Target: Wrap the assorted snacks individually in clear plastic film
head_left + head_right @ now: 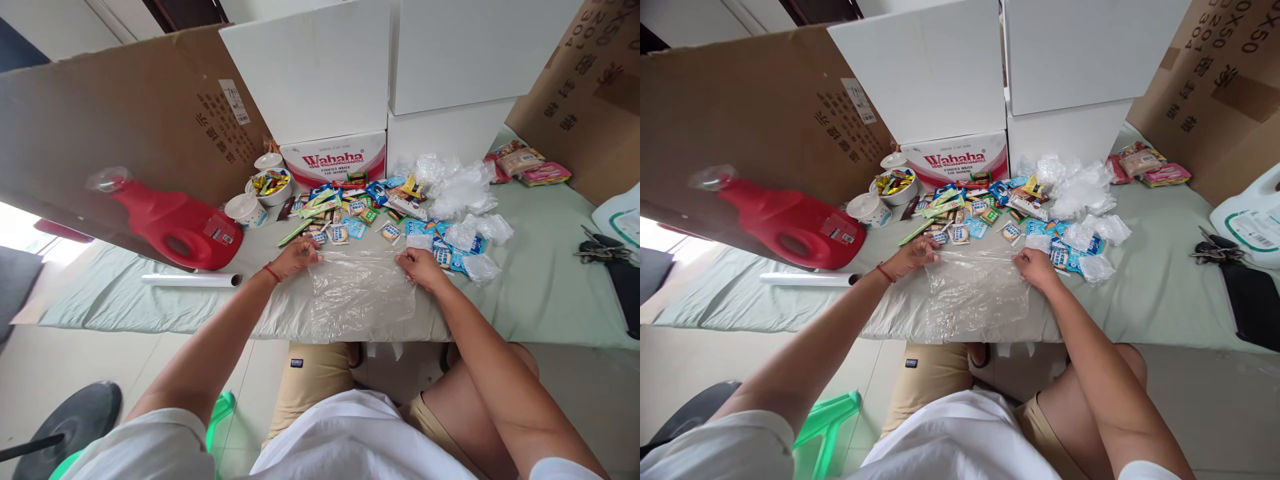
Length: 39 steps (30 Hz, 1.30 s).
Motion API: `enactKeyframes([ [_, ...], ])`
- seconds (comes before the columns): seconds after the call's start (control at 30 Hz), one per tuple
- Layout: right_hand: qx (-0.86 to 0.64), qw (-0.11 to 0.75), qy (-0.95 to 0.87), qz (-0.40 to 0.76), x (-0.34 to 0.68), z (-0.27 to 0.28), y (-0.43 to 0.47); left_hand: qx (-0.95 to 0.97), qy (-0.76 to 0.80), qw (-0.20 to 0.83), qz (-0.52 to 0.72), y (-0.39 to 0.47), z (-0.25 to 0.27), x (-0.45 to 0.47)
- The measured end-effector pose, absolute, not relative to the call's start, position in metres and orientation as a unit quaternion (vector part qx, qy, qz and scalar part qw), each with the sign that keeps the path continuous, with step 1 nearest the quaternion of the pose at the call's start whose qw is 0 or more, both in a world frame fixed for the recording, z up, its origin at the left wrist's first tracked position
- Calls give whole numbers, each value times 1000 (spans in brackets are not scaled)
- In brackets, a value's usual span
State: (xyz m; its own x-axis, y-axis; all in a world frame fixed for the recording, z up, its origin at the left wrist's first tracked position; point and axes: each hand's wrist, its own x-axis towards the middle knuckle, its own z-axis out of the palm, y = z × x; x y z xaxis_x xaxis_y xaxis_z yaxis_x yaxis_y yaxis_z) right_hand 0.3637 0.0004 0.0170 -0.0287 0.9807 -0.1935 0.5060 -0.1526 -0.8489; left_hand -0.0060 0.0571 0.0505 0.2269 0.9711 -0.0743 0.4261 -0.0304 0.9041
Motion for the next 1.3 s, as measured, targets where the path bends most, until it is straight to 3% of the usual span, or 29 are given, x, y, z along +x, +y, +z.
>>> enactKeyframes([
  [0.3, -633, 278, -611, 385, 365, 14, -1, 498, 525, 532, 439, 59, 46, 1],
  [0.53, -520, 346, -678, 388, 370, 32, -12, 435, 492, 539, 527, 25, 61, -2],
  [0.8, -544, 262, -705, 373, 370, 20, -5, 326, 592, 595, 435, -6, 49, 25],
  [0.93, -545, 328, -676, 373, 367, 19, -2, 343, 587, 605, 415, -8, 54, 31],
  [1.03, -501, 434, -584, 468, 368, 28, -5, 415, 478, 658, 408, -29, 70, 15],
  [1.1, -428, 453, -506, 596, 369, 39, -10, 487, 384, 721, 311, -45, 84, -7],
  [1.2, -311, 398, -449, 737, 371, 56, -21, 560, 360, 730, 156, -52, 99, -38],
  [1.3, -218, 331, -439, 807, 370, 65, -34, 548, 453, 655, 257, -43, 101, -36],
])
